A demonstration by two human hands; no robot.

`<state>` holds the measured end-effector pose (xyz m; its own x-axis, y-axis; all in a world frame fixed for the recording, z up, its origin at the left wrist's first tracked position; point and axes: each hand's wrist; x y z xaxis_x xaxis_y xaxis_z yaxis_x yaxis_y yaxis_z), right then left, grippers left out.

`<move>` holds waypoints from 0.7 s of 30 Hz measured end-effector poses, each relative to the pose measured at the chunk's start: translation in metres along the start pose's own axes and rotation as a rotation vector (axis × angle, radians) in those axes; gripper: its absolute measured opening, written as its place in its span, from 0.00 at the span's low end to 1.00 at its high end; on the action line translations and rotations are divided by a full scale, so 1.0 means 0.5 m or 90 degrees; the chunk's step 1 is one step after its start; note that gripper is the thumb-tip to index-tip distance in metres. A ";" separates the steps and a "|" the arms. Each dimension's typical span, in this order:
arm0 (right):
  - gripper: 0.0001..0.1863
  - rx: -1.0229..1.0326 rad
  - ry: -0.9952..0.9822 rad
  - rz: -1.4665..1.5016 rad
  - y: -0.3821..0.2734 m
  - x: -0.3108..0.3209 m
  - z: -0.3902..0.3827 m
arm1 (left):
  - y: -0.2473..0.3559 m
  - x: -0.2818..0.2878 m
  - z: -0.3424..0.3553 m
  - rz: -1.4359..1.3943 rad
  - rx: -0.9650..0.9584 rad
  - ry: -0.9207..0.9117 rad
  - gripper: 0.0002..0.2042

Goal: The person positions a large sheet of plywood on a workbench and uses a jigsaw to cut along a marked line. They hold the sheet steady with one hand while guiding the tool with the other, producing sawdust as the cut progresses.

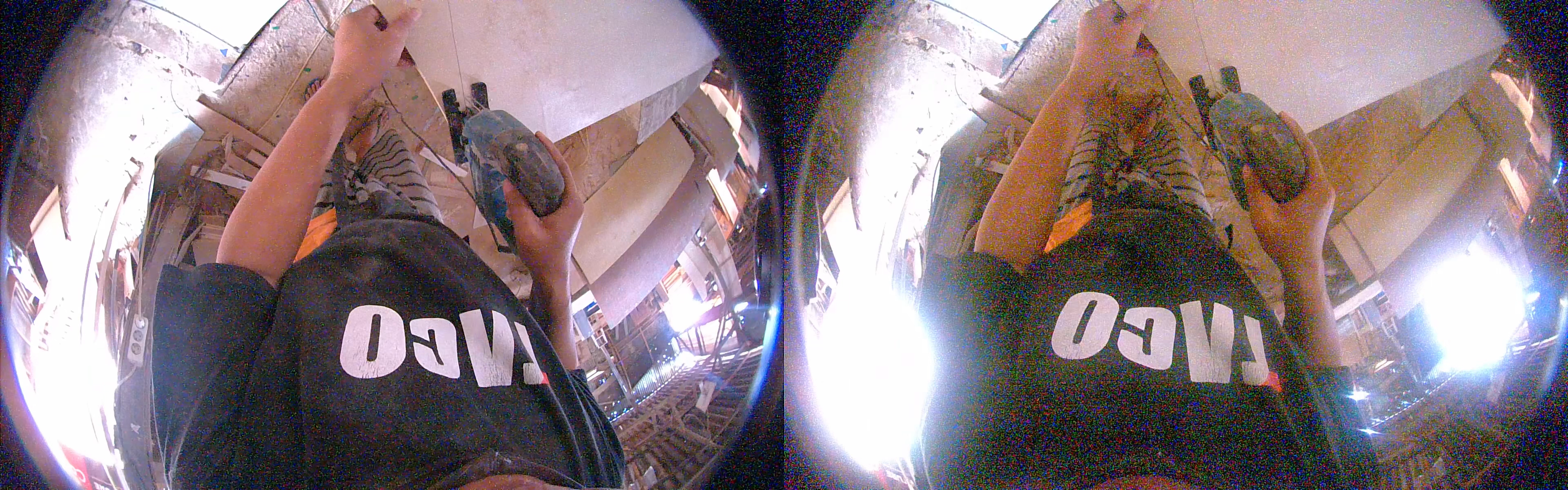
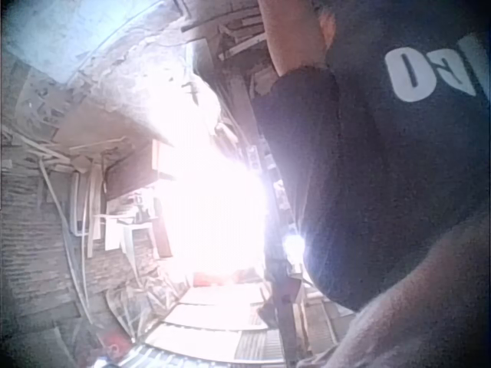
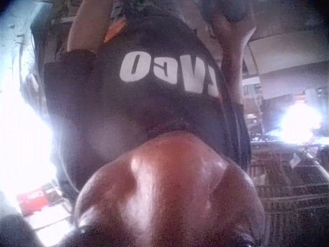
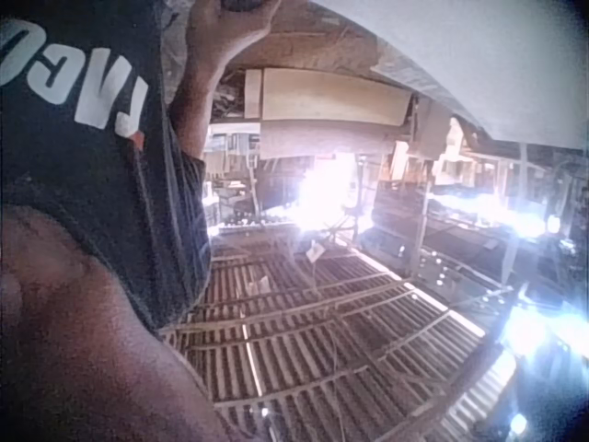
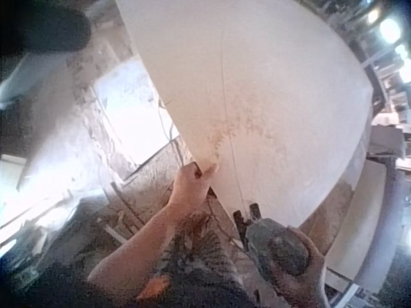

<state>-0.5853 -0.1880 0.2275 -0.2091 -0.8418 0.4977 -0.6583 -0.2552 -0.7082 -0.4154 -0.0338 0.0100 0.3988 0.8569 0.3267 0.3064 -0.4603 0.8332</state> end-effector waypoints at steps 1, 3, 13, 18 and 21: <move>0.33 0.006 0.000 0.001 -0.001 -0.001 0.000 | 0.000 0.000 -0.001 -0.003 -0.019 0.011 0.18; 0.33 0.012 0.004 0.001 -0.001 0.000 0.000 | 0.011 0.002 -0.004 -0.038 0.015 -0.012 0.18; 0.33 0.002 0.011 0.009 -0.011 -0.006 0.003 | 0.017 0.012 -0.003 -0.020 0.047 -0.057 0.18; 0.33 0.009 0.010 0.013 -0.013 -0.007 0.005 | 0.032 0.011 -0.012 -0.080 0.067 -0.053 0.17; 0.33 0.002 0.016 0.021 -0.016 -0.011 0.005 | 0.031 0.016 -0.009 -0.065 0.100 -0.087 0.21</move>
<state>-0.5769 -0.1824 0.2291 -0.2484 -0.8375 0.4867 -0.6481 -0.2297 -0.7261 -0.4115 -0.0327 0.0275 0.4694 0.8661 0.1717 0.4772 -0.4125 0.7760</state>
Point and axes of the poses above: each hand's wrist, its own z-axis towards the middle knuckle, its own x-axis out of the back of the hand, y = z × x, and after that the axes turned 14 degrees about z, right-handed
